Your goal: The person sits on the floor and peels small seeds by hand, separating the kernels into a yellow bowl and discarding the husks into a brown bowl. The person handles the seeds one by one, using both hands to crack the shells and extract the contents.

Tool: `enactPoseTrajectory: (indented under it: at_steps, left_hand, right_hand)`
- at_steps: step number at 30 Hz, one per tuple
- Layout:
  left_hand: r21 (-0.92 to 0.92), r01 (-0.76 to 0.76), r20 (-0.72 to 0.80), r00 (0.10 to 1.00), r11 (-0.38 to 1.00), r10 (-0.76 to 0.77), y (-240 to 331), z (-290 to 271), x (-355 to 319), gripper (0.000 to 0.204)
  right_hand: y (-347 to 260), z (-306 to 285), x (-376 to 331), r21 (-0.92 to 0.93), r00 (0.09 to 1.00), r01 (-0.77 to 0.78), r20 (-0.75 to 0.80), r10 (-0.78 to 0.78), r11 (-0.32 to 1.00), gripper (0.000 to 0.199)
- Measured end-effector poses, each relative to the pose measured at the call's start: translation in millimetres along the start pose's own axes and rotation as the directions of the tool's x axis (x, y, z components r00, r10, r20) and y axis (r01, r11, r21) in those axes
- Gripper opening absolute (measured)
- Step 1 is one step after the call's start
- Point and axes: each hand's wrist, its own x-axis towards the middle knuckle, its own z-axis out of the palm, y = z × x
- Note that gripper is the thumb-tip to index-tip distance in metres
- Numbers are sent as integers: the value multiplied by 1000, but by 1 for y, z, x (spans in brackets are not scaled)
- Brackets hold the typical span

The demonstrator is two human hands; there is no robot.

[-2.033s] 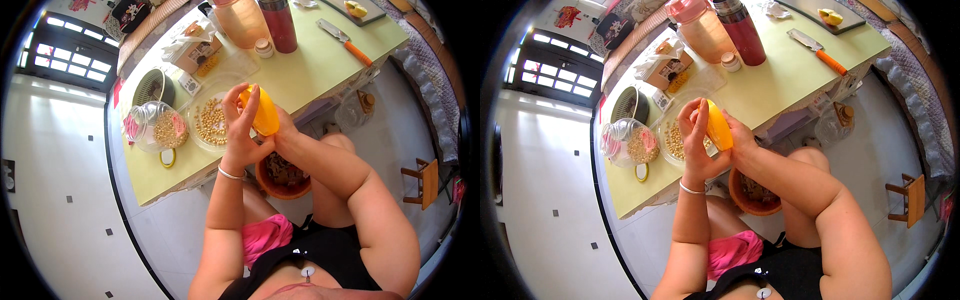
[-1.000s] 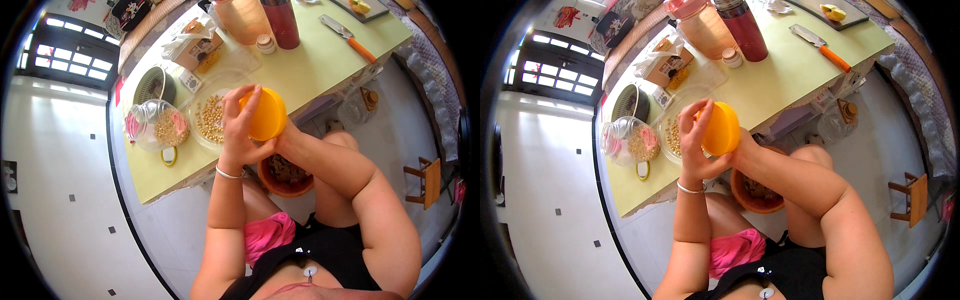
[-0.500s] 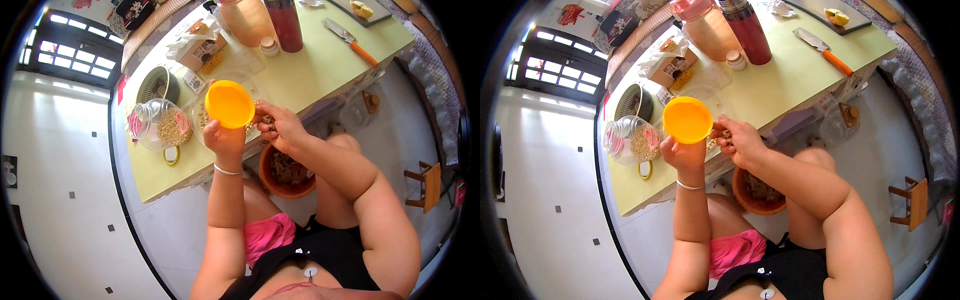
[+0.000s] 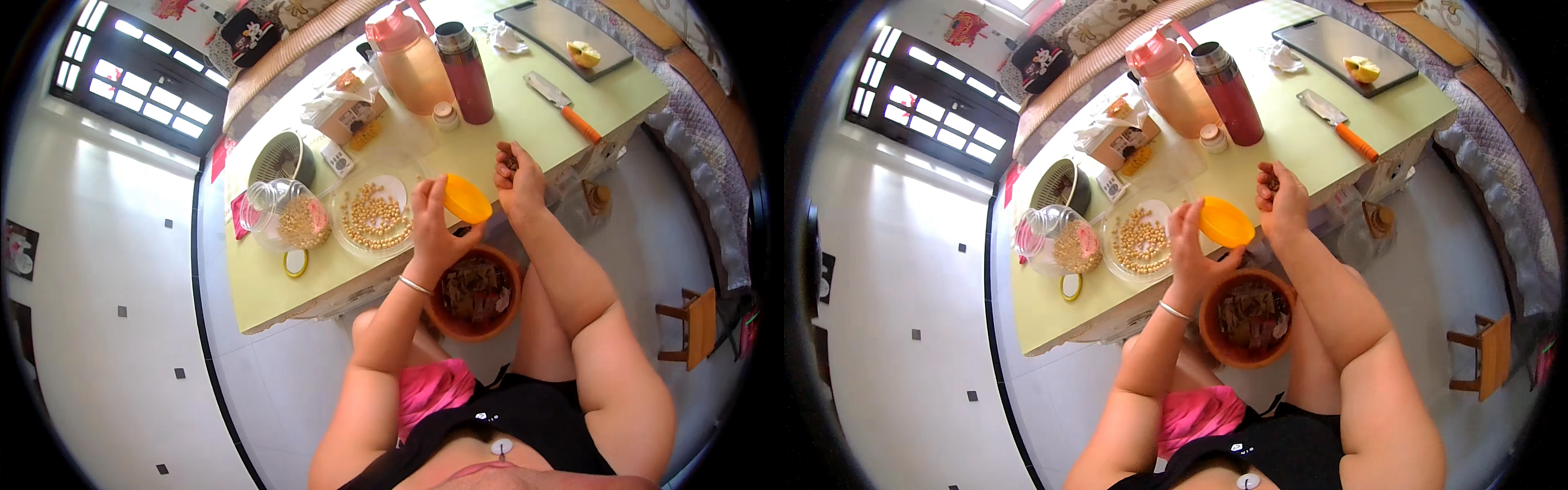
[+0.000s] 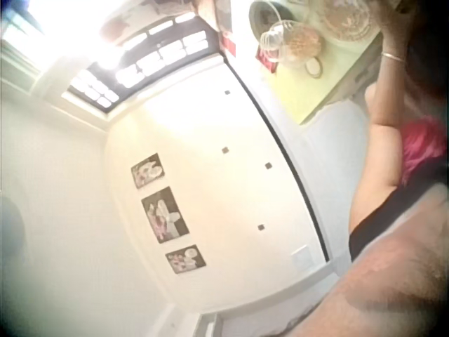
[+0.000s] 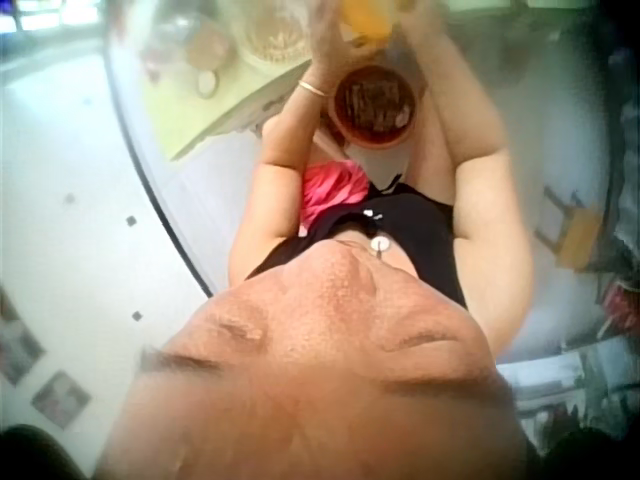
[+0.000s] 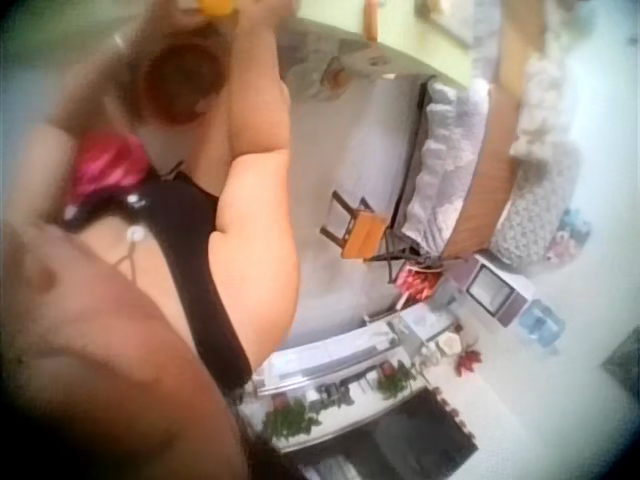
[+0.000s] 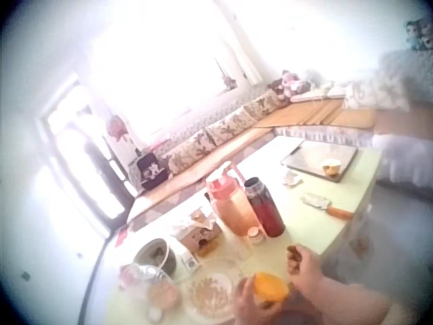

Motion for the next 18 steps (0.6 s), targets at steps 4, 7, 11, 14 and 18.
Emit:
enactPoseTrajectory:
  at_steps: [4, 7, 11, 14, 18]
  left_hand:
    - [362, -127, 65, 992, 924, 111, -18, 23, -9, 90]
    - [500, 9, 121, 989, 866, -81, 5, 25, 3, 95]
    - [309, -76, 79, 995, 948, 54, 42, -13, 19, 87]
    - [-118, -9, 113, 993, 993, 23, 88, -90, 21, 71]
    - [-682, 14, 76, 996, 731, 52, 186, -219, 23, 74]
  right_hand:
    - [-6, -9, 13, 17, 1000, -6, 3, 6, 1000, 22]
    - [-10, -18, 22, -15, 999, -21, -43, 20, 1000, 22]
    - [-14, -26, 29, 0, 997, -41, -67, 41, 999, 23]
    - [-6, -20, 24, -3, 997, -67, -32, 67, 998, 25]
    - [-14, -18, 14, -27, 998, -58, 18, 59, 998, 25]
